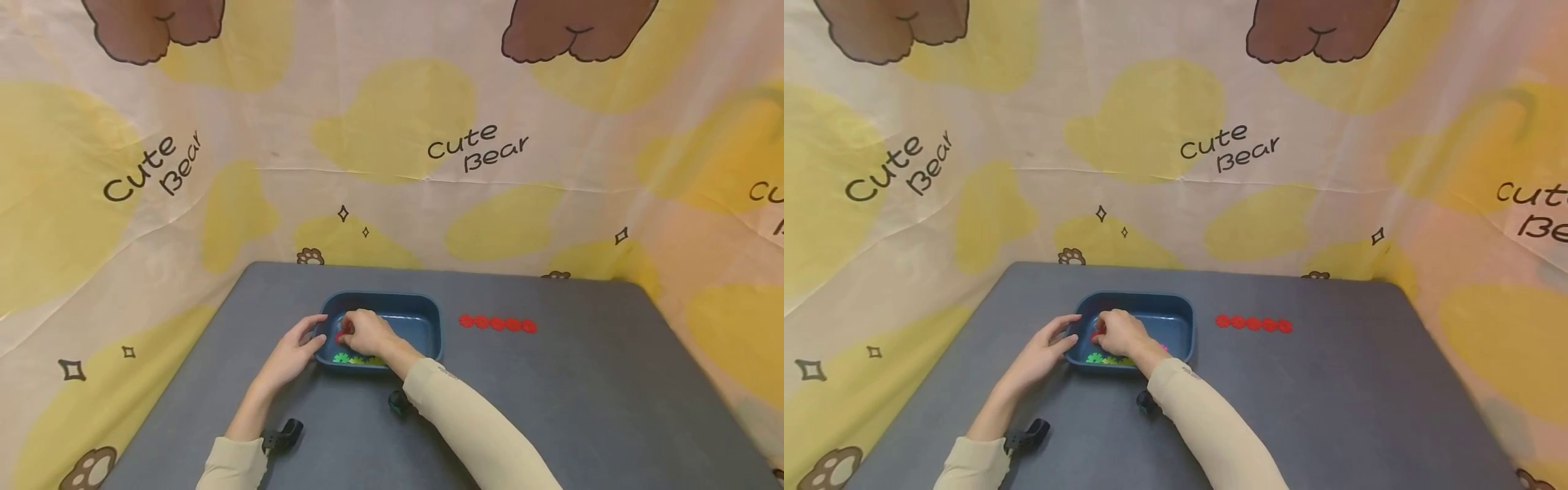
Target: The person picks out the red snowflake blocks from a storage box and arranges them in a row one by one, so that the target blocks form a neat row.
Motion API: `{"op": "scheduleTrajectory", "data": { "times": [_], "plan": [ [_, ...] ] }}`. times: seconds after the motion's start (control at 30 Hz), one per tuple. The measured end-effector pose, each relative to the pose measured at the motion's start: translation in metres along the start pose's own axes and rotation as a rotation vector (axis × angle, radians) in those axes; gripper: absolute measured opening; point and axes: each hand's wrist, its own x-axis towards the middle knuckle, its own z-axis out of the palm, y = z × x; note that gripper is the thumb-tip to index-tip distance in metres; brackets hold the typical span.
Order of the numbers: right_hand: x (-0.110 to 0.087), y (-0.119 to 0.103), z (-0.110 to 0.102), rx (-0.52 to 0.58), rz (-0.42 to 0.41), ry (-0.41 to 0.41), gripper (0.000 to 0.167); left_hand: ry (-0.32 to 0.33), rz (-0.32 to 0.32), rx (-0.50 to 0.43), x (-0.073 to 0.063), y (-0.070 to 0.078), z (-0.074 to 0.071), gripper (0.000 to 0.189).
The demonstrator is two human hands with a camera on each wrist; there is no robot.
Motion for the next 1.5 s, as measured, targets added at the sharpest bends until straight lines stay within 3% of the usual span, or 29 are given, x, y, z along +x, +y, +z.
{"op": "scheduleTrajectory", "data": {
  "times": [0.33,1.1,1.5],
  "plan": [
    [0.000,0.002,0.003,-0.102,0.026,-0.035,0.026,-0.003,-0.017,0.020,0.000,0.001,0.003,0.048],
    [-0.006,0.008,0.001,0.062,0.000,-0.044,0.025,-0.001,-0.008,0.021,0.002,-0.003,0.004,0.048],
    [-0.020,0.010,-0.017,0.132,-0.044,-0.019,0.023,-0.002,-0.012,0.010,0.001,-0.005,0.003,0.047]
  ]
}}
